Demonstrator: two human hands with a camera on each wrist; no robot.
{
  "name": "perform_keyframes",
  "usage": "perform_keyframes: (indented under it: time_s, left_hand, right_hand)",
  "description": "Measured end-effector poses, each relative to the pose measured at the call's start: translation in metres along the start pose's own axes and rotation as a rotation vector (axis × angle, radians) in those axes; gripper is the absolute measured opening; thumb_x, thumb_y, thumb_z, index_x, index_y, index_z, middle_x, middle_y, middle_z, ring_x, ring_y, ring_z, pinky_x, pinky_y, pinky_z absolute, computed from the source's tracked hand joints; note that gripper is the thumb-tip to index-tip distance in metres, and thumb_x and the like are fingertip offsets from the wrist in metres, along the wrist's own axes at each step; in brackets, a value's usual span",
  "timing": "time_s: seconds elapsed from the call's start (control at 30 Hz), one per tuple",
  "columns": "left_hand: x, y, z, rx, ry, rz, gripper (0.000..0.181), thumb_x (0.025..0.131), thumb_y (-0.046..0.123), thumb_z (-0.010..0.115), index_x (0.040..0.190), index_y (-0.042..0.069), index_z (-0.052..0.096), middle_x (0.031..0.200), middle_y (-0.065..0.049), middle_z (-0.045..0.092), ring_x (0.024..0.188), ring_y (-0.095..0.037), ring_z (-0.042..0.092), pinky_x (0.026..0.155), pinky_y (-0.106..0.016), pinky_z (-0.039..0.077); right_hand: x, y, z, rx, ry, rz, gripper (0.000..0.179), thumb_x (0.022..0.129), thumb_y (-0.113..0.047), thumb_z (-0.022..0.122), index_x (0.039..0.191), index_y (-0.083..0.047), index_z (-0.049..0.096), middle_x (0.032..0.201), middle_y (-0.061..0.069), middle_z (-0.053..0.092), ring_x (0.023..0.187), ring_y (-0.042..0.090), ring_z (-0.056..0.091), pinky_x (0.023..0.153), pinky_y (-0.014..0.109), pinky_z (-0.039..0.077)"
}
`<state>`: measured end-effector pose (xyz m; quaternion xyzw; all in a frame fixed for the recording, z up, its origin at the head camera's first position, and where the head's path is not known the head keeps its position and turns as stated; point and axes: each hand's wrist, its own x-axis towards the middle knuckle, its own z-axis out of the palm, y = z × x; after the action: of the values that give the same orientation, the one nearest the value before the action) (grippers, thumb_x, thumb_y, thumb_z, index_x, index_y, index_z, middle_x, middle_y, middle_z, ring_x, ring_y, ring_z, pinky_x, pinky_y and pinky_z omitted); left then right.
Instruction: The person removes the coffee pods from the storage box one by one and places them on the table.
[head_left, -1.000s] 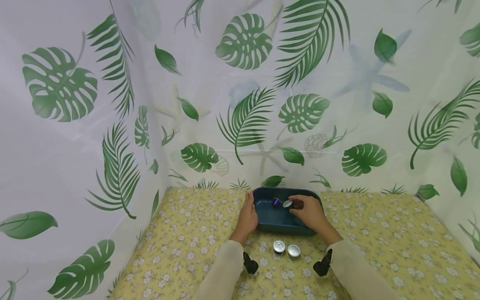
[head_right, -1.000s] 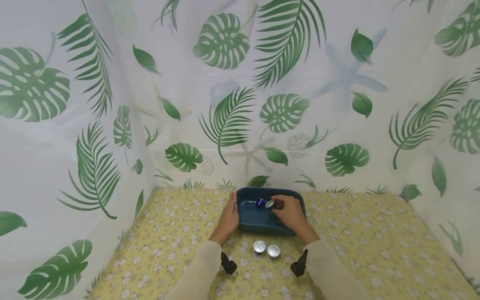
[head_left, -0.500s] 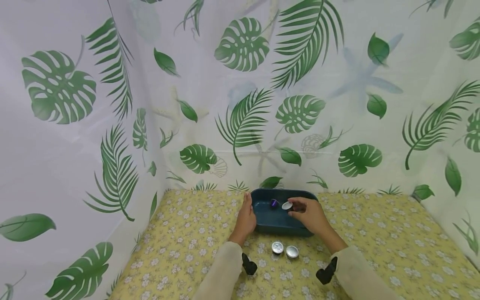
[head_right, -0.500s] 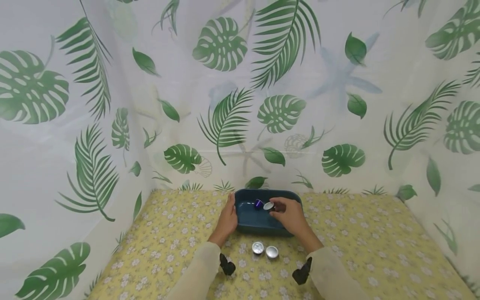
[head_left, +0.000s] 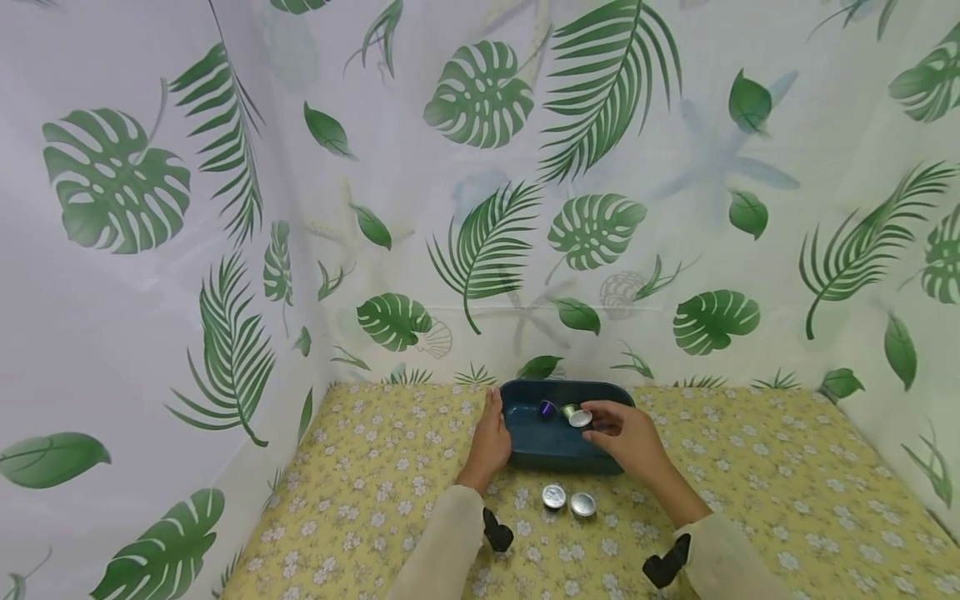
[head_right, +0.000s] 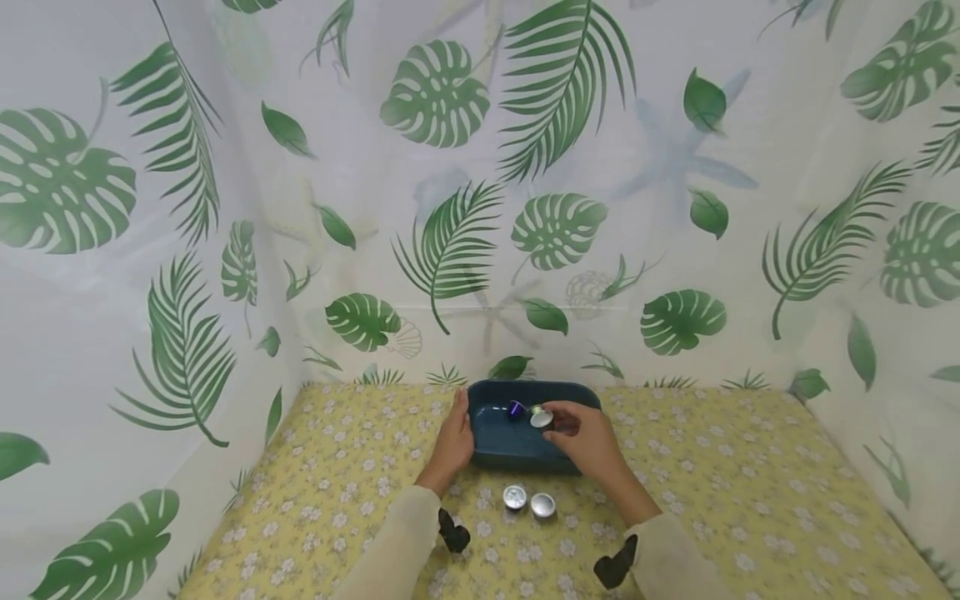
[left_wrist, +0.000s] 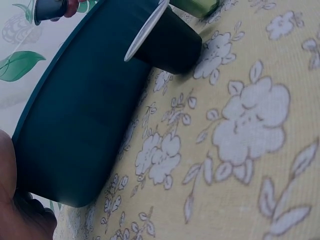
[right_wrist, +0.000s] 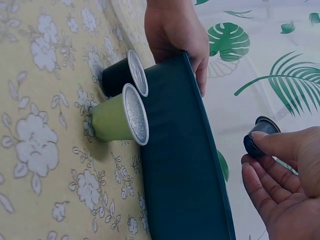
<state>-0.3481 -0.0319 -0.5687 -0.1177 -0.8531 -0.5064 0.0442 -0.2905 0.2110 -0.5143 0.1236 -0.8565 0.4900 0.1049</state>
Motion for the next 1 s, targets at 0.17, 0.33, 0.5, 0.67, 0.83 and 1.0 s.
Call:
perform_keyframes:
  time_s: [0.17,0.33,0.5,0.67,0.83,1.0]
  left_hand:
    - [0.001,0.000,0.000,0.004,0.006,-0.009,0.054,0.110,0.004,0.027,0.162,0.003,0.014,0.169,-0.015,0.005,0.154,-0.034,0.013,0.122,-0.051,0.020]
    - [0.002,-0.001,0.002,0.013,0.014,-0.010,0.054,0.109,0.001,0.027,0.162,0.001,0.014,0.168,-0.017,0.005,0.154,-0.035,0.013,0.121,-0.052,0.021]
    - [0.003,0.003,0.001,0.002,0.009,-0.016,0.055,0.109,0.000,0.028,0.162,0.000,0.015,0.168,-0.018,0.005,0.154,-0.035,0.013,0.121,-0.052,0.021]
    - [0.004,0.005,0.001,0.004,0.003,-0.015,0.054,0.109,0.002,0.028,0.162,0.002,0.014,0.168,-0.016,0.005,0.154,-0.034,0.013,0.121,-0.051,0.021]
    - [0.004,0.006,0.000,-0.010,0.002,0.001,0.054,0.109,0.002,0.027,0.162,0.000,0.015,0.168,-0.017,0.006,0.154,-0.036,0.013,0.121,-0.052,0.020]
    - [0.003,0.002,0.001,0.003,0.004,-0.006,0.054,0.109,0.002,0.026,0.162,0.001,0.016,0.168,-0.017,0.007,0.154,-0.034,0.013,0.121,-0.051,0.020]
  right_hand:
    - [-0.005,-0.002,-0.002,0.009,-0.003,0.008,0.041,0.087,-0.002,0.080,0.126,-0.006,0.070,0.112,0.010,0.073,0.100,0.027,0.069,0.077,0.024,0.057]
    - [-0.010,-0.003,-0.003,0.036,-0.007,-0.003,0.042,0.086,-0.002,0.080,0.127,-0.006,0.070,0.113,0.011,0.072,0.099,0.027,0.070,0.078,0.024,0.057]
    - [-0.015,-0.004,-0.007,0.077,0.002,-0.040,0.041,0.086,0.000,0.079,0.126,-0.002,0.069,0.118,0.017,0.070,0.099,0.029,0.070,0.080,0.024,0.057]
    - [-0.022,-0.004,-0.009,0.082,0.010,-0.038,0.041,0.087,-0.003,0.079,0.127,-0.004,0.070,0.121,0.016,0.069,0.100,0.026,0.070,0.080,0.023,0.057]
    - [-0.030,-0.005,-0.011,0.088,-0.010,-0.018,0.042,0.088,-0.006,0.079,0.128,-0.007,0.069,0.116,0.012,0.071,0.099,0.024,0.070,0.079,0.025,0.058]
    - [-0.037,-0.005,-0.011,0.080,-0.016,0.000,0.044,0.087,-0.004,0.080,0.129,-0.007,0.068,0.115,0.011,0.072,0.097,0.023,0.070,0.079,0.026,0.058]
